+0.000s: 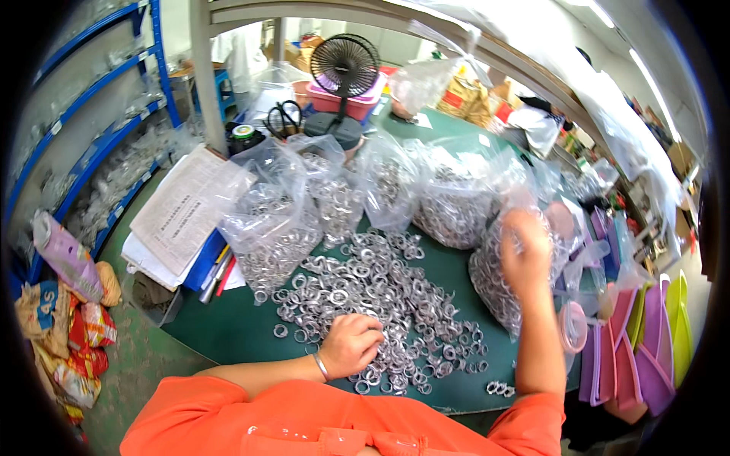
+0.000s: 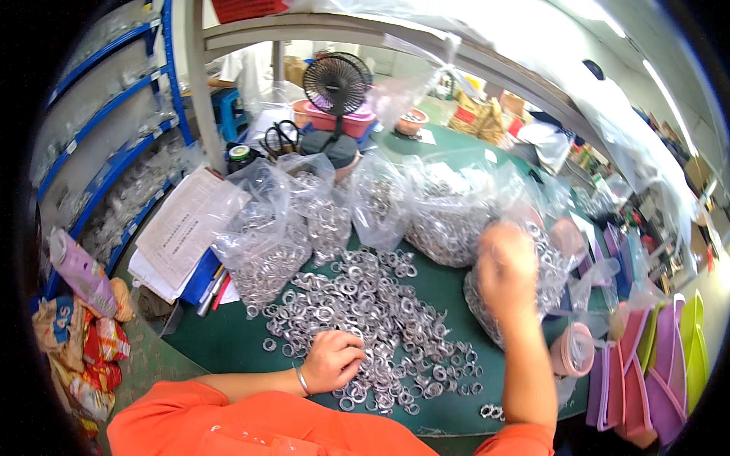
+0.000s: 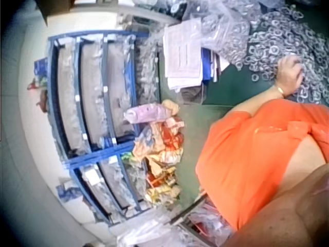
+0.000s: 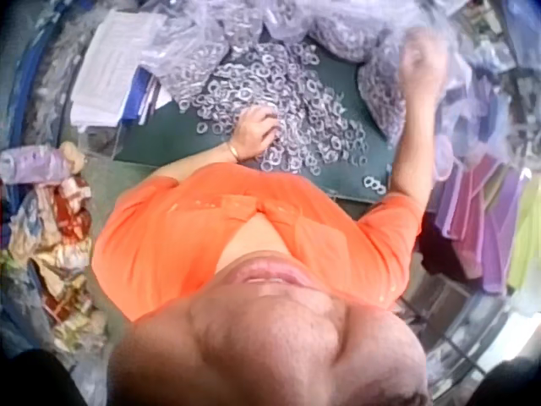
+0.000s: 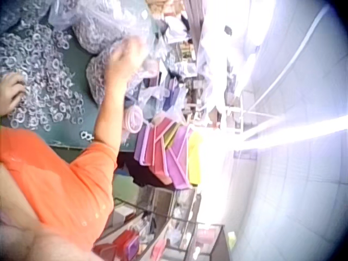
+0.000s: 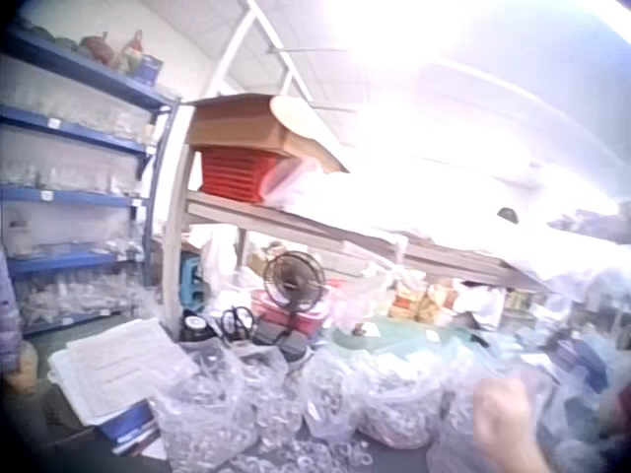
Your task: The person sorts small silver metal rings on a green table, picking them up individually to inspect them and placing them into piles or plastic bags. The person handles the rings by hand, occasionally moving bags of rings to organize the workspace.
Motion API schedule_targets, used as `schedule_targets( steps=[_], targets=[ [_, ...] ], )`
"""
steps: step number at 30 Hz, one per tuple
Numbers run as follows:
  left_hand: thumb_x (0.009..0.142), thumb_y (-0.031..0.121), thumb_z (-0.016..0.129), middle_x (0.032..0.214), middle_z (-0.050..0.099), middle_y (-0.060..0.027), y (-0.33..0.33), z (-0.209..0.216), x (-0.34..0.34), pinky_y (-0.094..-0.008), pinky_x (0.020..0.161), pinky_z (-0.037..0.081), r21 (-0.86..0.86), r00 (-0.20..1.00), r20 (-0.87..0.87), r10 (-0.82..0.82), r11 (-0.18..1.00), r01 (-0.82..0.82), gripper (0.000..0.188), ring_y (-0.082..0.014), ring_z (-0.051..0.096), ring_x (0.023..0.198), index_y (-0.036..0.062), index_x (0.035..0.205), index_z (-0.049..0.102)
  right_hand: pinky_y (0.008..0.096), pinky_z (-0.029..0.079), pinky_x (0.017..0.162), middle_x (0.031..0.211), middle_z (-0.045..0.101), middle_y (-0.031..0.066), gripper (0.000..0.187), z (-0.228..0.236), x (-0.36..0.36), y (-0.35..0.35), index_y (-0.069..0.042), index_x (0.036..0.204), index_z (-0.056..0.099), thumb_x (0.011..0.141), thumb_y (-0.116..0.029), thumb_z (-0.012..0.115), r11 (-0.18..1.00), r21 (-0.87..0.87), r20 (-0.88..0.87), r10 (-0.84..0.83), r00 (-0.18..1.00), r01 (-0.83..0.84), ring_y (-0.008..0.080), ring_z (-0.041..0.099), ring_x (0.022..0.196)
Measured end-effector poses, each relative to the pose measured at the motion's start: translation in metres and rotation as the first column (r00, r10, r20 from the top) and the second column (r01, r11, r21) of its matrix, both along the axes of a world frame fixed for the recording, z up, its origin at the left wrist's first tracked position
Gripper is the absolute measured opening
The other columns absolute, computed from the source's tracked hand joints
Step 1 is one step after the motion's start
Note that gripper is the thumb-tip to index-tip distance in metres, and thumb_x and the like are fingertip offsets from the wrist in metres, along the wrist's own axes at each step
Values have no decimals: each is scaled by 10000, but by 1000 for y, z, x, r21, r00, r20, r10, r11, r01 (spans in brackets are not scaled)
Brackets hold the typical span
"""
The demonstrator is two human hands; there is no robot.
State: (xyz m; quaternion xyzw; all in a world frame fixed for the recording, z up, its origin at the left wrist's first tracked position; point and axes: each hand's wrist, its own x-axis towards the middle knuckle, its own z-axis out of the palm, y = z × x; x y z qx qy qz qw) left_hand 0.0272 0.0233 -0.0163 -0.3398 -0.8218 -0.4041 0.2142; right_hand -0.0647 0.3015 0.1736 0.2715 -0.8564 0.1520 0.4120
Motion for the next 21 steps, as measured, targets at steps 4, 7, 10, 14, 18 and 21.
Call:
schedule_targets(
  steps=[4,7,10,14,18,21],
  targets=[
    [747,223,722,1021,606,-46,2,19,-16,-382,821,403,-15,998,10,-58,998,58,273,-246,570,950,113,985,646,494,379,999,1300,516,190,542,-88,33,-28,-29,1195,565,736,-243,761,964,240,516,-31,856,-110,373,487,1199],
    [731,398,721,1248,517,-129,13,26,-35,-495,981,356,-227,995,18,-95,969,96,487,-324,466,1207,104,1105,617,557,322,1022,1410,414,221,674,-164,47,-22,-32,1320,456,798,-384,697,942,296,613,-312,725,156,404,407,1273],
    [731,466,704,1327,481,-154,19,21,-41,-549,988,350,-492,989,126,-81,861,133,516,-340,387,1310,113,1101,631,546,327,1013,1398,417,243,690,-192,67,-28,-20,1317,444,799,-402,693,964,174,596,-267,757,203,409,427,1244],
    [732,409,703,1320,491,-146,16,21,-41,-493,932,405,-435,983,150,-110,885,165,405,-335,438,1247,109,999,650,510,359,963,1305,479,228,686,-185,88,-34,-30,1251,479,713,-332,780,975,93,613,-214,761,199,398,474,1169],
    [722,339,695,1290,518,-135,15,16,-39,-461,903,428,-363,986,111,-123,919,155,324,-319,476,1191,104,936,636,494,363,941,1260,500,207,659,-191,95,-38,-46,1171,498,642,-287,806,965,52,589,-238,772,258,383,491,1125],
    [717,295,677,1249,546,-106,16,16,-37,-452,903,431,-321,982,105,-154,930,180,292,-298,493,1175,91,918,625,494,363,935,1234,513,207,551,-192,98,-40,-52,1090,528,647,-239,796,957,-11,594,-228,772,291,384,491,1120]
  ],
)
